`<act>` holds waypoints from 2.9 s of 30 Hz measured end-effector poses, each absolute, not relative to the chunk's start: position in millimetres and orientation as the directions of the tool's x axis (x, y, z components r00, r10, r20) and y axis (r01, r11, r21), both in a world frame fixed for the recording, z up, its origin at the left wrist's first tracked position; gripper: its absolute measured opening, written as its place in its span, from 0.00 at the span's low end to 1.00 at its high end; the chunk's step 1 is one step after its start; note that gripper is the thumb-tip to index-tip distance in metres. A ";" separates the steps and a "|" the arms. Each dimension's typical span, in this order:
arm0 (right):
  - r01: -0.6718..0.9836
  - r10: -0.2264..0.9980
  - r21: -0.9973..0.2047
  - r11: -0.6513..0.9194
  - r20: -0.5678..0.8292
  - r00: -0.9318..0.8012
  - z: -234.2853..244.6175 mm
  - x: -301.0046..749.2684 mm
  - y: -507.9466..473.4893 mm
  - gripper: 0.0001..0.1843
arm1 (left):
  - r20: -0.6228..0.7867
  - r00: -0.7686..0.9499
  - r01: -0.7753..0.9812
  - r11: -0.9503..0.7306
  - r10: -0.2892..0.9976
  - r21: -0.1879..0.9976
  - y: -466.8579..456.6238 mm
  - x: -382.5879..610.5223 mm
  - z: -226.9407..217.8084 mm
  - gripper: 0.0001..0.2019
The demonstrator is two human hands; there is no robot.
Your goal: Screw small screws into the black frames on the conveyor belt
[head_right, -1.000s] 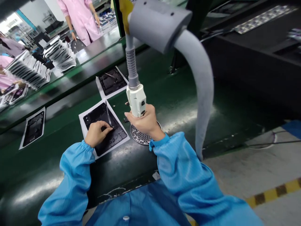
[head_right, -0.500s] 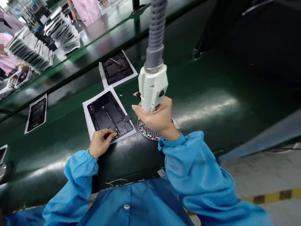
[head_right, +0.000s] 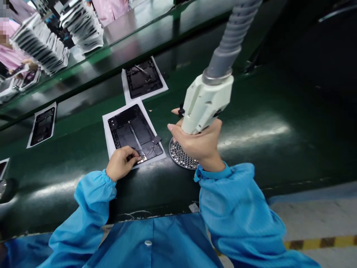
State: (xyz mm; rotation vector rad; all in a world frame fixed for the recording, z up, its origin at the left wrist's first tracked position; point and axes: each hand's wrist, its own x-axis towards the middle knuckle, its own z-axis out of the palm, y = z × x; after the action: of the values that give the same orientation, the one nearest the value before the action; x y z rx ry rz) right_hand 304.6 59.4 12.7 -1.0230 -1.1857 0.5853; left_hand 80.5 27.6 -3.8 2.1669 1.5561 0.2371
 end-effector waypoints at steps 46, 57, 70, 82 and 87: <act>0.074 0.923 -0.929 0.363 0.369 0.108 -18.4 219.4 53.4 0.06 | 0.272 0.478 0.764 -0.548 0.835 0.340 19.1 83.7 -43.6 0.12; 0.009 0.833 -0.893 0.450 0.424 0.355 6.9 299.2 67.5 0.12 | 0.358 0.459 0.764 -0.567 0.813 0.310 21.8 78.4 -49.4 0.11; 0.090 0.841 -0.915 0.393 0.397 0.366 -11.1 317.0 77.9 0.13 | 0.284 0.425 0.841 -0.491 0.859 0.227 14.6 76.8 -42.5 0.16; 0.089 0.859 -0.922 0.378 0.385 0.338 -11.7 316.1 77.6 0.11 | 0.304 0.399 0.845 -0.476 0.865 0.244 14.3 74.9 -44.0 0.16; 0.098 0.861 -0.921 0.378 0.388 0.327 -12.2 316.1 77.1 0.11 | 0.293 0.396 0.840 -0.472 0.870 0.268 14.2 73.1 -44.8 0.16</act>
State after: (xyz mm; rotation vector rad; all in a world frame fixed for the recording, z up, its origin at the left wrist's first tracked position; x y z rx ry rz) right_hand 316.1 77.1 -12.2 -1.0788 -1.1374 0.6542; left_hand 73.1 14.2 -44.8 2.5596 1.5711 0.6103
